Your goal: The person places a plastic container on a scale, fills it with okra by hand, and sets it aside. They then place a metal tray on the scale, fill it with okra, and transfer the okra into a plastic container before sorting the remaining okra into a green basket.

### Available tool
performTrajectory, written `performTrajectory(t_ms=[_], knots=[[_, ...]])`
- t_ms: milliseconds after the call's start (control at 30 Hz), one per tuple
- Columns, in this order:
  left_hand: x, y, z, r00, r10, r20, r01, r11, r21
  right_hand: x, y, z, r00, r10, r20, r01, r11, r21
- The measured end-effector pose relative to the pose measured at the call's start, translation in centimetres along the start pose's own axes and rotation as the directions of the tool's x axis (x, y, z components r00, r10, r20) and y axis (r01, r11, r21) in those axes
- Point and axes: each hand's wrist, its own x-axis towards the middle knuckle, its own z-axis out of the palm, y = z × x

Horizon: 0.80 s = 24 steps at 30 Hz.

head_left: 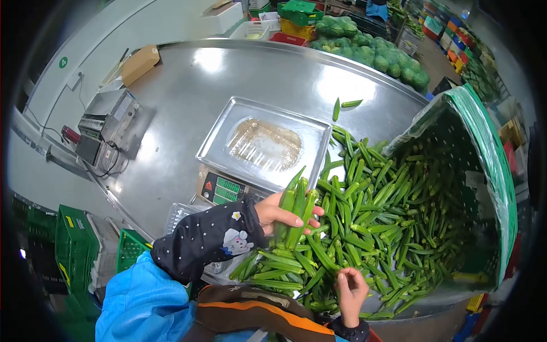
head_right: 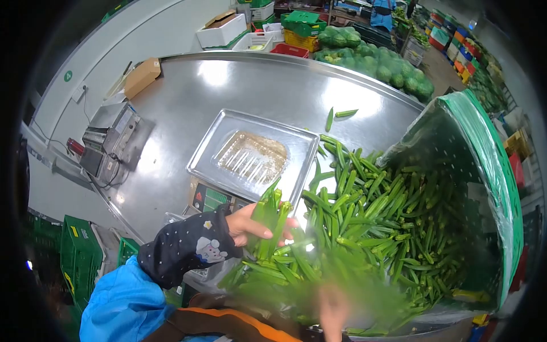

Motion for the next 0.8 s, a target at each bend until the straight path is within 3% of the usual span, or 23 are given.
performTrajectory(t_ms=[67,133,200,300,333,400,467,533,633,733,767,800], knots=[[-0.3,-0.7,0.2,0.996,-0.087,0.032,0.088,0.996,-0.035,1.8,-2.8,1.1,0.991,-0.135,0.022,0.136,0.988,-0.074],[-0.7,-1.5,0.8,0.992,-0.122,0.044,0.125,0.990,-0.060,3.9,-5.9,2.5,0.985,-0.172,0.028,0.168,0.979,0.112],[-1.1,-2.4,1.3,0.987,-0.152,0.053,0.156,0.983,-0.097,5.8,-8.9,4.0,0.980,-0.187,0.062,0.176,0.972,0.156],[-1.7,-3.5,1.6,0.982,-0.173,0.075,0.181,0.977,-0.111,6.9,-11.2,5.7,0.974,-0.051,0.220,-0.033,0.932,0.361],[-1.9,-3.9,1.7,0.981,-0.174,0.086,0.182,0.978,-0.100,6.9,-11.0,5.9,0.974,-0.043,0.222,-0.040,0.934,0.356],[-2.4,-4.5,1.7,0.981,-0.175,0.078,0.184,0.974,-0.131,6.7,-10.6,6.0,0.915,0.077,0.395,-0.249,0.880,0.405],[-2.9,-5.6,1.1,0.983,-0.175,0.047,0.180,0.973,-0.145,6.0,-10.1,6.6,0.929,0.064,0.364,-0.224,0.881,0.416],[-4.1,-6.6,0.3,0.984,-0.177,0.022,0.178,0.961,-0.211,5.3,-9.7,6.6,0.953,-0.040,0.300,-0.067,0.939,0.338],[-6.9,-5.8,-0.9,0.974,-0.182,-0.136,0.136,0.947,-0.291,4.4,-8.3,5.7,0.987,0.043,0.153,-0.113,0.865,0.489],[-9.1,-3.3,-3.9,0.943,-0.050,-0.329,-0.020,0.979,-0.204,2.5,-5.3,6.0,0.968,0.176,0.177,-0.243,0.829,0.503],[-9.2,-1.9,-4.8,0.941,0.072,-0.332,-0.108,0.990,-0.092,1.8,-4.0,6.5,0.963,0.180,0.202,-0.254,0.857,0.448],[-9.3,0.5,-4.9,0.933,0.166,-0.320,-0.122,0.980,0.155,1.2,-2.7,7.0,0.956,0.182,0.228,-0.262,0.881,0.393]])
